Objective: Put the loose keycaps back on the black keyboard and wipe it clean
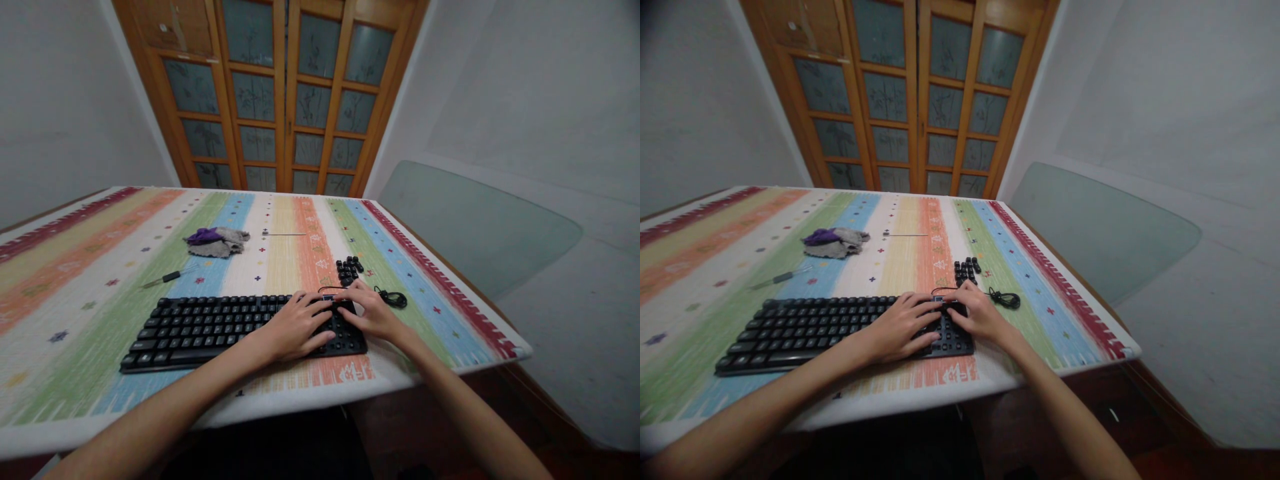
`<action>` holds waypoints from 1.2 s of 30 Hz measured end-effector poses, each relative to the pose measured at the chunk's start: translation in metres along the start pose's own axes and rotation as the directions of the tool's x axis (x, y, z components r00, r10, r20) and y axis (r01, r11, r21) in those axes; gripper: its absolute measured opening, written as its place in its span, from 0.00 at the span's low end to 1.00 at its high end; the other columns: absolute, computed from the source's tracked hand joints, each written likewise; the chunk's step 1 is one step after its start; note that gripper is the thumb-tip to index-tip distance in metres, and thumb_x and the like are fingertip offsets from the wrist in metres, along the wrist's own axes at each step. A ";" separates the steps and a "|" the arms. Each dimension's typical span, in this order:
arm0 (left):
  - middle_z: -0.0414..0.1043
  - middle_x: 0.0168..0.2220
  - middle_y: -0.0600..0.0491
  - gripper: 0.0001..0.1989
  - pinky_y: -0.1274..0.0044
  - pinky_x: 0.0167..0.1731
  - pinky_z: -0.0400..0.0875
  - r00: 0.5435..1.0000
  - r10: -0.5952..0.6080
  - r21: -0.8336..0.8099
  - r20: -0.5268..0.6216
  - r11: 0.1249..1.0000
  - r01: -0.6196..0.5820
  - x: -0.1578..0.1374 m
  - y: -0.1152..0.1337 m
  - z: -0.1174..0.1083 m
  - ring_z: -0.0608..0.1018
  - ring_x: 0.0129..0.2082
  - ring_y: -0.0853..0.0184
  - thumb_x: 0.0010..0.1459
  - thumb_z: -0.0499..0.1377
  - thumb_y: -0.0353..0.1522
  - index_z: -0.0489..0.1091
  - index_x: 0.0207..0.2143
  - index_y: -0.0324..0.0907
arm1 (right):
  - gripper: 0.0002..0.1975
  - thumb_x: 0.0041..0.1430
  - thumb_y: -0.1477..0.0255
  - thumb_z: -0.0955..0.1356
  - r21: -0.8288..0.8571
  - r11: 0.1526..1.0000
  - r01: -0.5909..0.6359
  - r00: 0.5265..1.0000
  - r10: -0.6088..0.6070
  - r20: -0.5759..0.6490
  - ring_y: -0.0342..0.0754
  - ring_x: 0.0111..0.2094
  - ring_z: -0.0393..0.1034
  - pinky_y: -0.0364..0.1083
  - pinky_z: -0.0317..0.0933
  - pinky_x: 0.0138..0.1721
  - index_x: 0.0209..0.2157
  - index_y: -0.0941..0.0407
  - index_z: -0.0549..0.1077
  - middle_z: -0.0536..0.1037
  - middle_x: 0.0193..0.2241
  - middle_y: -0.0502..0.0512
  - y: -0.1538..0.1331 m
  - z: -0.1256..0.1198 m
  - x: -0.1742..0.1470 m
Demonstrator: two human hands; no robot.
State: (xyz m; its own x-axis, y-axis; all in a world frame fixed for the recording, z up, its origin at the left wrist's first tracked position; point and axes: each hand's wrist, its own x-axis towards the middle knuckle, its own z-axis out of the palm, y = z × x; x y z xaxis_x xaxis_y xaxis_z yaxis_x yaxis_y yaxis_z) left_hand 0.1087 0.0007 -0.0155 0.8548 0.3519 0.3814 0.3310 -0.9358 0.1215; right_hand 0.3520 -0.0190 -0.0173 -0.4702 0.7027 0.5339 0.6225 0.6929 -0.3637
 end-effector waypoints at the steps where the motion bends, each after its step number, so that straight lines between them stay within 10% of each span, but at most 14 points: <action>1: 0.69 0.61 0.43 0.20 0.58 0.60 0.61 1.000 0.002 0.005 0.003 1.000 -0.002 0.000 0.000 0.001 0.68 0.61 0.52 0.72 0.51 0.43 0.71 0.54 0.39 | 0.12 0.64 0.75 0.67 -0.005 1.000 0.004 1.000 -0.004 0.001 0.52 0.39 0.70 0.53 0.70 0.43 0.48 0.52 0.77 0.81 0.39 0.56 0.000 0.000 0.000; 36: 0.70 0.61 0.43 0.21 0.57 0.60 0.59 0.999 0.025 0.026 0.038 0.999 -0.026 0.006 0.001 0.006 0.66 0.64 0.51 0.72 0.49 0.44 0.71 0.54 0.39 | 0.10 0.66 0.75 0.66 -0.015 0.998 -0.059 0.998 0.058 -0.012 0.52 0.40 0.70 0.52 0.69 0.44 0.46 0.52 0.76 0.79 0.38 0.56 -0.007 0.002 -0.004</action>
State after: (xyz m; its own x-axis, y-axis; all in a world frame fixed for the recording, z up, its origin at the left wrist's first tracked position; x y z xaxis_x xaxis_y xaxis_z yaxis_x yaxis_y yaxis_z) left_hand 0.1166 0.0019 -0.0190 0.8774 0.3288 0.3494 0.3188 -0.9438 0.0875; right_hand 0.3485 -0.0263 -0.0182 -0.4254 0.7399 0.5211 0.6581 0.6482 -0.3831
